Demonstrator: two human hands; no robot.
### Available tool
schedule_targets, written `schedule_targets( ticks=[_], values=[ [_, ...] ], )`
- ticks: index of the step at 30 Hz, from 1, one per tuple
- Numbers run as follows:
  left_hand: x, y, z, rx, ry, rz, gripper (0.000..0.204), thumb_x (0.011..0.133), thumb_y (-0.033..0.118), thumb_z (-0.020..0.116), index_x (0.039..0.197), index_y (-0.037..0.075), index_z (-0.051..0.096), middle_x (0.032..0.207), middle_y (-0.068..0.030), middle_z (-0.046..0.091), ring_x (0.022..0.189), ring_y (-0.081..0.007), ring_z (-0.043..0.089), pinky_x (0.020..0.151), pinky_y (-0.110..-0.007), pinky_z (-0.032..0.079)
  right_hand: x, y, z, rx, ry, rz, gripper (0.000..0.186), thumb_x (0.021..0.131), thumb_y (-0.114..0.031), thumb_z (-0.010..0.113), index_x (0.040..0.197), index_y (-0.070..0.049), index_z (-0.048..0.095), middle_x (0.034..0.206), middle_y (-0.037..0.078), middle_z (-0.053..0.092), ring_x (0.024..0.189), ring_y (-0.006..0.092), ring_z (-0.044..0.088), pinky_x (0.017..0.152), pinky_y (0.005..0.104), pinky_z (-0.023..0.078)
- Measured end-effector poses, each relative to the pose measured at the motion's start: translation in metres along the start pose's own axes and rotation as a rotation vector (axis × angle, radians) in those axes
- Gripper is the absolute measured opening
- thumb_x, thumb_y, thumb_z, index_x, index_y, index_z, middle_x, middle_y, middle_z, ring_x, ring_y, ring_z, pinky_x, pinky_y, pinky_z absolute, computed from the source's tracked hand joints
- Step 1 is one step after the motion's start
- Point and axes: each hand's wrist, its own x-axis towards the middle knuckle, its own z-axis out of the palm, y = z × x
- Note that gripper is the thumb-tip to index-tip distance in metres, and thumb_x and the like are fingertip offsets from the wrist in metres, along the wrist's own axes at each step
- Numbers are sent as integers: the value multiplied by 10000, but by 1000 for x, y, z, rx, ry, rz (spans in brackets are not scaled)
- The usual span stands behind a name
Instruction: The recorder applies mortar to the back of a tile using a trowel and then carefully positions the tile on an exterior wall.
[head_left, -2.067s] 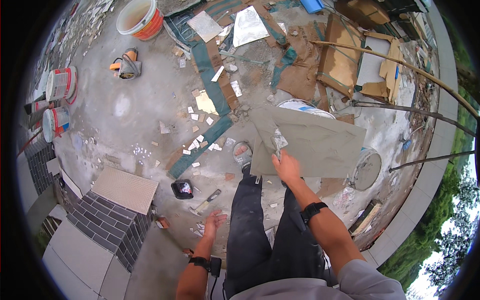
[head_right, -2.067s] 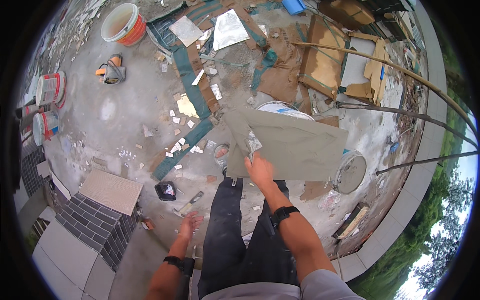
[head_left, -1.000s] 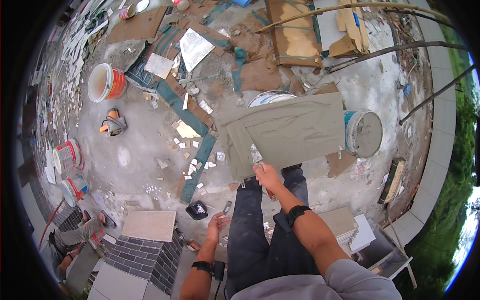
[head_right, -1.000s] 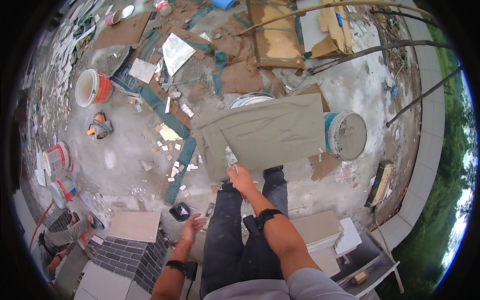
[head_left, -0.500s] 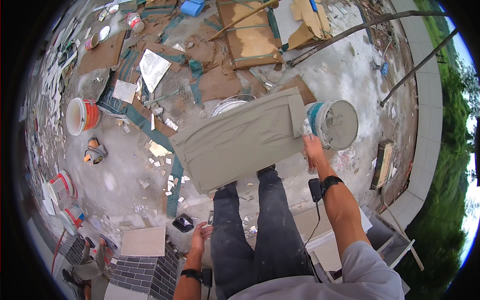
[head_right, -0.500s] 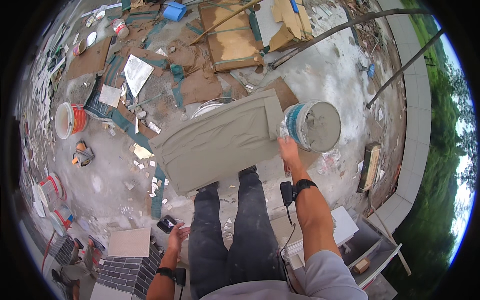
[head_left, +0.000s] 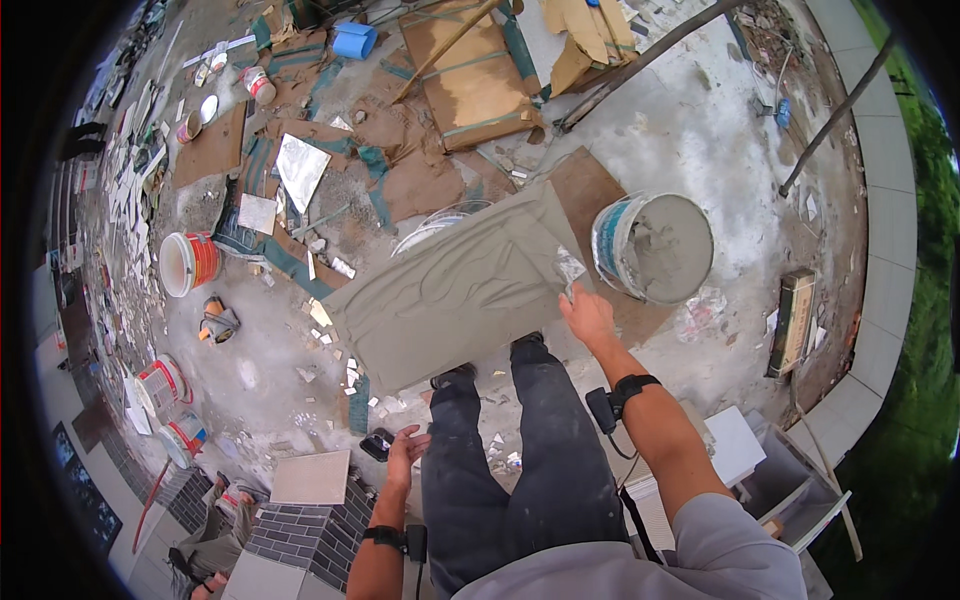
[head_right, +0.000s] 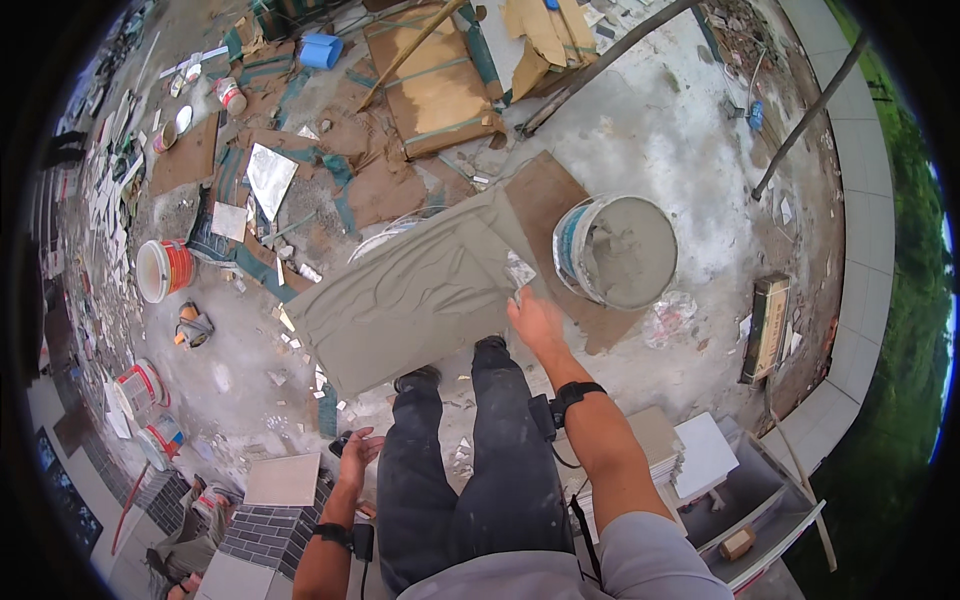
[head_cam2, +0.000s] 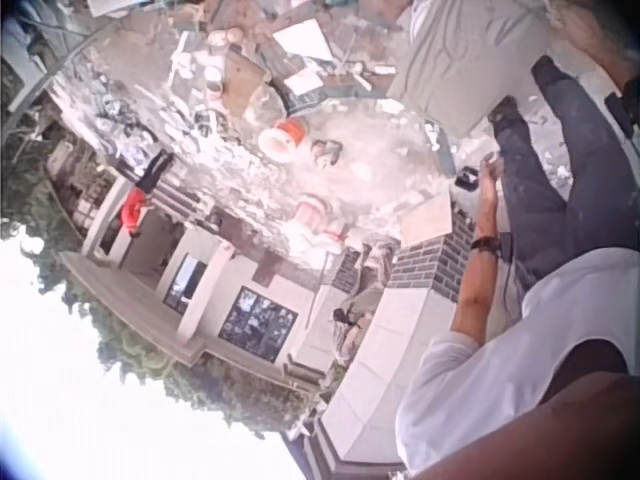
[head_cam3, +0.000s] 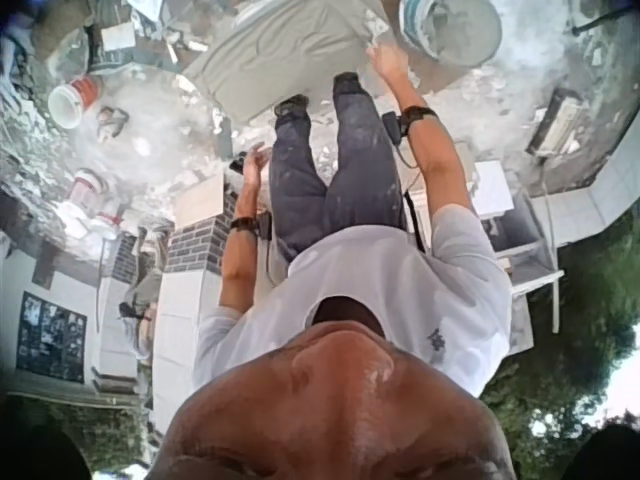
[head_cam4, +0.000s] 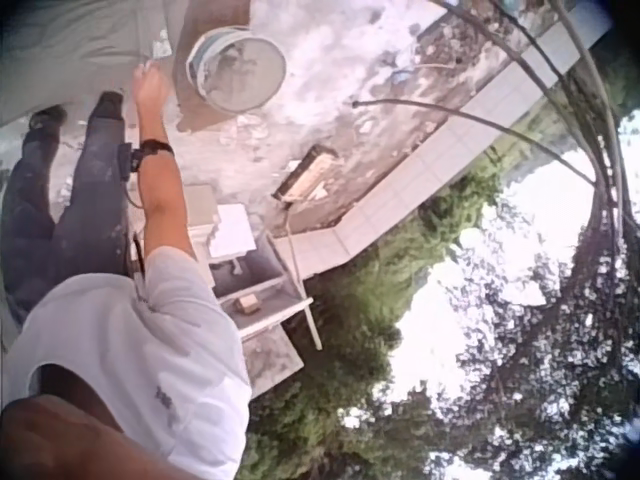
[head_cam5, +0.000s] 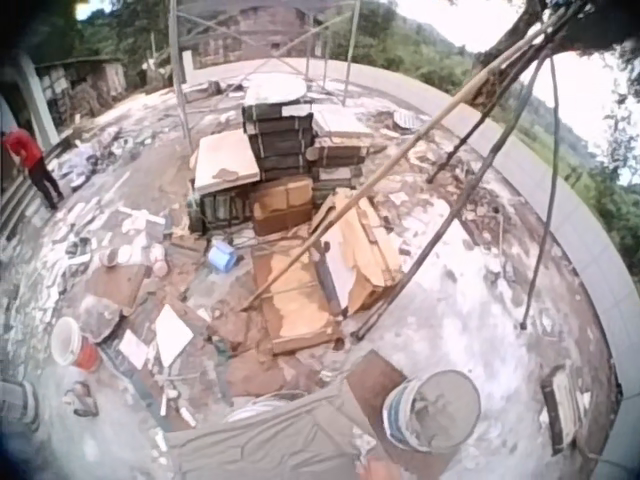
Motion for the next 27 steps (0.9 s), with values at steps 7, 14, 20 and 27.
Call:
schedule_targets(
  ticks=[7, 14, 20, 27],
  values=[
    [-11, -8, 5, 131, -48, 25, 466, 873, 268, 356, 1273, 65, 481, 1127, -115, 646, 997, -183, 600, 909, -302, 411, -29, 54, 21, 643, -94, 172, 335, 883, -325, 563, 954, 3, 566, 611, 67, 549, 475, 132, 530, 394, 287, 395],
    [-3, -68, -49, 105, -96, 58, 491, 889, 331, 342, 1291, 79, 468, 1163, -141, 636, 1078, -219, 584, 988, -340, 379, -122, 10, 113, 1239, -202, 433, 265, 911, -312, 525, 832, -59, 524, 588, 40, 520, 404, 128, 471, 372, 277, 389],
    [-3, -166, -131, 42, -53, 50, 493, 919, 366, 332, 1302, 84, 461, 1189, -150, 619, 1078, -228, 574, 978, -352, 381, -181, -92, 223, 1191, -326, 293, 253, 908, -290, 530, 925, -39, 545, 585, 37, 523, 406, 115, 464, 379, 267, 382],
    [-19, -269, -205, -95, 50, -27, 480, 934, 397, 329, 1290, 112, 478, 1150, -134, 635, 1031, -217, 575, 935, -345, 394, -208, -155, 279, 525, -369, -31, 434, 884, -350, 524, 1102, 23, 567, 736, 170, 631, 633, 290, 613, 607, 395, 485]
  ],
)
